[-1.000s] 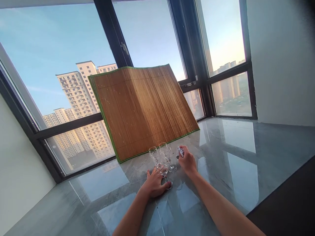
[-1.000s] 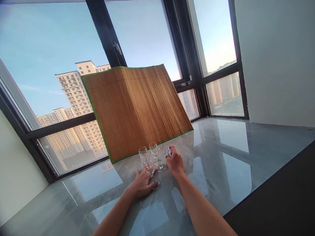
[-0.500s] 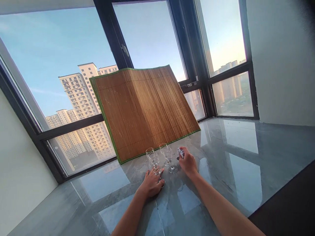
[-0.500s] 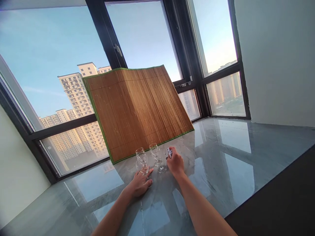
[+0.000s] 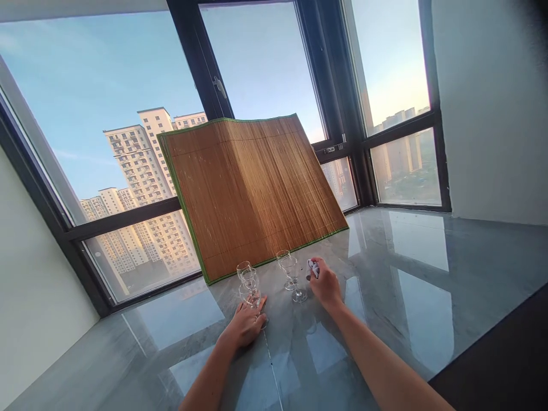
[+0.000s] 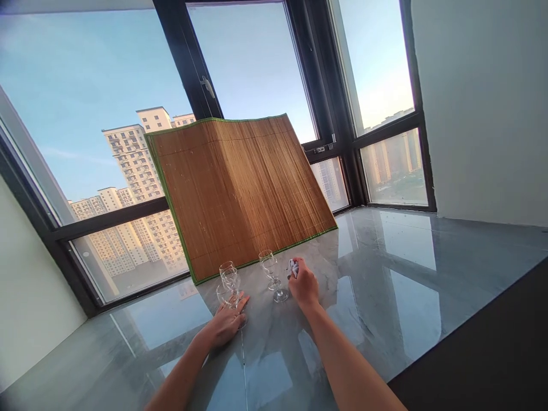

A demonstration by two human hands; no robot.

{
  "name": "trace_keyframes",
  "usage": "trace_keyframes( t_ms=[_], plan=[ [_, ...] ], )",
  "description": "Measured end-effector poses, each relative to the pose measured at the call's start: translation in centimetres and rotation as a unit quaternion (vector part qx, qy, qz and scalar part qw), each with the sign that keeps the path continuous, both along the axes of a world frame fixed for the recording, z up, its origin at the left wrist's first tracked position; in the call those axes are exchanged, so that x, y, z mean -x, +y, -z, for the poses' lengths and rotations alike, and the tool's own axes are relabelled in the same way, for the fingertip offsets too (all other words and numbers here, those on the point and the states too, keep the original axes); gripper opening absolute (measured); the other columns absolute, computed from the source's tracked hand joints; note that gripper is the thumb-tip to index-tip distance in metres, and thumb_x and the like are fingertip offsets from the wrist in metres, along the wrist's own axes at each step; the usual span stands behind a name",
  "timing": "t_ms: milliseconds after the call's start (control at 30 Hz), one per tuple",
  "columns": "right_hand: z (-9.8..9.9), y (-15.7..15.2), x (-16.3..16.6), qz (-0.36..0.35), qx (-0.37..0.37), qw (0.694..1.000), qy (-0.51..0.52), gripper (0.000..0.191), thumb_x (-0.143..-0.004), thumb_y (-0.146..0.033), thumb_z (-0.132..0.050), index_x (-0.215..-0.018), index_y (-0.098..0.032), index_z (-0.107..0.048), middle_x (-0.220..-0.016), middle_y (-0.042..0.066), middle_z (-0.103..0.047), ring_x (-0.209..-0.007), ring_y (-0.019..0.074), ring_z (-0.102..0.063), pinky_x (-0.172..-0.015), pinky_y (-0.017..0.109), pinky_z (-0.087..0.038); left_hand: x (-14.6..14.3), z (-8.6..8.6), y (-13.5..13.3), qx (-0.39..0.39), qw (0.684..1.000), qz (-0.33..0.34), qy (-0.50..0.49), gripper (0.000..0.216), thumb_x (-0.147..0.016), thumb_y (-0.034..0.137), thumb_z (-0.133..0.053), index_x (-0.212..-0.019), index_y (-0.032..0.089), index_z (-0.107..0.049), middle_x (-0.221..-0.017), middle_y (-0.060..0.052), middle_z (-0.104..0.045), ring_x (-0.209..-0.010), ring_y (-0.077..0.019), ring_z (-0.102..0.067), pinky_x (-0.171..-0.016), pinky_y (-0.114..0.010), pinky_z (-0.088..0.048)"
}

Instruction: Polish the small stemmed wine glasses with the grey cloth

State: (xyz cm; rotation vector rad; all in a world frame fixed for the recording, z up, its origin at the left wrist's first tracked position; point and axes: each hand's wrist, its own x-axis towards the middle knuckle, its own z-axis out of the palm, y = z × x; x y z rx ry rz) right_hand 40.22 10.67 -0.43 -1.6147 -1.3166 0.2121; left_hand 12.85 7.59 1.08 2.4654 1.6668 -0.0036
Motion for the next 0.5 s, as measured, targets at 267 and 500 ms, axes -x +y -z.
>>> trace_keyframes(
  t_ms=[267, 500],
  plan=[
    [0.1, 0.0, 0.0, -0.004, 0.01, 1.0, -0.009, 0.031, -0.089, -0.018, -0.047, -0.118, -0.024, -0.055, -0.094, 0.004, -0.072, -0.082, 0.0199, -0.067, -0.066, 0.026, -0.037, 7.3, 0.9, -1.7, -0.02, 0.999, -0.035, -0.018, 0.059, -0.097, 0.041, -0.033, -0.154, 0.029, -0.025, -0.163, -0.001, -0.013, -0.15, -0.0286, -0.01, -0.121, -0.053, -0.007],
    [0.3, 0.1, -0.1, -0.015, 0.059, 0.997, -0.051, 0.035, -0.088, -0.019, -0.047, -0.122, -0.025, -0.055, -0.099, 0.007, -0.072, -0.085, 0.0231, -0.068, -0.065, 0.028, -0.036, 11.3, 0.9, -4.1, -0.04, 0.998, -0.043, -0.009, 0.056, -0.099, 0.043, -0.03, -0.154, 0.036, -0.023, -0.163, 0.003, -0.014, -0.15, -0.0301, -0.005, -0.12, -0.057, -0.002]
  ],
)
